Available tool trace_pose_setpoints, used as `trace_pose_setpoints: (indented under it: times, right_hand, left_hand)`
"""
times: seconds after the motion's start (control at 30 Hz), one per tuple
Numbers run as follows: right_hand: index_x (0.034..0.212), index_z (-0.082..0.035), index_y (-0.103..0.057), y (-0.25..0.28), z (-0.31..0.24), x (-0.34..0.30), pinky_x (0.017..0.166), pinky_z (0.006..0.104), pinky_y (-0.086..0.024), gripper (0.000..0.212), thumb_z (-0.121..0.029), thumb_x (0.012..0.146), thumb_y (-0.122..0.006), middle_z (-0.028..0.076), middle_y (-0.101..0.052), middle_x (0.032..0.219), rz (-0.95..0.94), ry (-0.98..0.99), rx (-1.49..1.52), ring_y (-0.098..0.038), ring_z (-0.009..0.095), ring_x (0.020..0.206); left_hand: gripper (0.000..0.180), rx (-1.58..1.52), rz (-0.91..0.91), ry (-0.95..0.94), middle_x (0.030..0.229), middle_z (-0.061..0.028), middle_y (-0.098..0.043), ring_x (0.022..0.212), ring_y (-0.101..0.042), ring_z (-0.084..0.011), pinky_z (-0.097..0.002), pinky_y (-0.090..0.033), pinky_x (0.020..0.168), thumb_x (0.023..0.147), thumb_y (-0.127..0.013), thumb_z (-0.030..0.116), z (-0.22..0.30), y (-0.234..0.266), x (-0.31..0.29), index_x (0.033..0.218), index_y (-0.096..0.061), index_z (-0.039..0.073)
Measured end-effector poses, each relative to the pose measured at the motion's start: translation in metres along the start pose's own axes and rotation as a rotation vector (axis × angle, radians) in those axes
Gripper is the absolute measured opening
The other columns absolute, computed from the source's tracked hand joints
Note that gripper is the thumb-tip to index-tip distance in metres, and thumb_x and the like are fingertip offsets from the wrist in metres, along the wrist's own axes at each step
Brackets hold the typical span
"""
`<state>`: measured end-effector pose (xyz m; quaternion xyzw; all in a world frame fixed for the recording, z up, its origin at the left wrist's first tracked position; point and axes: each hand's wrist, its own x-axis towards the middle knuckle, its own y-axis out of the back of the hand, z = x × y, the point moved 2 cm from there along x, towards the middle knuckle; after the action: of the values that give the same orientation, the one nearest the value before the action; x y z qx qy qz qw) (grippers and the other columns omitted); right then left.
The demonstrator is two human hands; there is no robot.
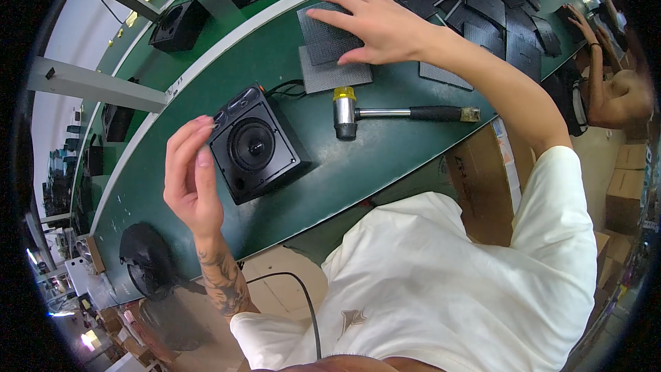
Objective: The person repeatedly assembles small black speaker units by placing a mesh grille over the speaker driver and tapping it into place with a rubber mallet. They handle multiple units one at a time, flipping them to check fit and alignment, then move completed units aside on the green workbench.
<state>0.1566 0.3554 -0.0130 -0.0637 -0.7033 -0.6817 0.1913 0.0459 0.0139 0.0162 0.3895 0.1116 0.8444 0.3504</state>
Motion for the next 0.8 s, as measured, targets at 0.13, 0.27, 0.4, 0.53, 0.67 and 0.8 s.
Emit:
trace_pose_setpoints:
  times: [0.13,0.27,0.4,0.53,0.67,0.8]
  right_hand:
    - [0.155,-0.011,-0.044,0.035,-0.029,0.007,0.115,0.0497,-0.038,0.090,-0.032,0.077,-0.085,0.017,-0.048,0.150,0.173,0.052,0.237,-0.047,0.039,0.137]
    - [0.153,-0.006,-0.045,0.066,-0.082,0.024,0.113,0.0526,-0.038,0.090,-0.030,0.075,-0.085,0.021,-0.046,0.152,0.147,0.274,0.288,-0.047,0.042,0.135]
    - [0.152,-0.001,-0.045,0.056,-0.103,0.031,0.113,0.0571,-0.037,0.092,-0.030,0.074,-0.085,0.026,-0.043,0.152,0.178,0.339,0.378,-0.045,0.047,0.133]
    - [0.150,-0.001,-0.044,0.038,-0.111,0.030,0.113,0.0582,-0.034,0.094,-0.032,0.072,-0.087,0.028,-0.042,0.150,0.215,0.337,0.494,-0.044,0.047,0.132]
    - [0.146,-0.005,-0.046,0.027,-0.121,0.033,0.111,0.0561,-0.037,0.090,-0.026,0.069,-0.089,0.025,-0.044,0.145,0.323,0.335,0.632,-0.043,0.046,0.130]
    - [0.143,-0.006,-0.050,0.024,-0.128,0.039,0.111,0.0561,-0.037,0.087,-0.028,0.069,-0.089,0.024,-0.044,0.147,0.309,0.315,0.607,-0.044,0.046,0.131]
  left_hand:
    - [0.037,-0.236,0.065,0.288,0.137,-0.0216,-0.062,0.128,-0.061,-0.0289,-0.0406,-0.048,0.110,0.107,-0.052,0.013,0.007,-0.017,0.012,0.139,-0.057,-0.004]
    - [0.047,-1.000,-0.055,0.711,0.136,-0.0227,-0.063,0.125,-0.064,-0.0298,-0.0435,-0.053,0.106,0.109,-0.052,0.022,0.019,-0.036,0.029,0.147,-0.045,-0.005]
    - [0.039,-1.074,-0.052,0.785,0.131,-0.0159,-0.066,0.117,-0.068,-0.0241,-0.0413,-0.058,0.101,0.110,-0.052,0.019,0.020,-0.036,0.026,0.140,-0.052,-0.005]
    - [0.037,-1.074,-0.019,0.780,0.129,-0.0150,-0.066,0.116,-0.069,-0.0234,-0.0412,-0.059,0.100,0.110,-0.052,0.019,0.025,-0.031,0.014,0.138,-0.054,-0.005]
    - [0.038,-1.087,-0.016,0.775,0.129,-0.0149,-0.066,0.116,-0.068,-0.0236,-0.0411,-0.059,0.100,0.110,-0.053,0.020,0.022,-0.024,0.008,0.137,-0.054,-0.006]
    - [0.040,-1.122,0.003,0.747,0.130,-0.0156,-0.066,0.116,-0.068,-0.0240,-0.0404,-0.058,0.100,0.110,-0.052,0.023,0.016,-0.018,0.003,0.138,-0.054,-0.006]
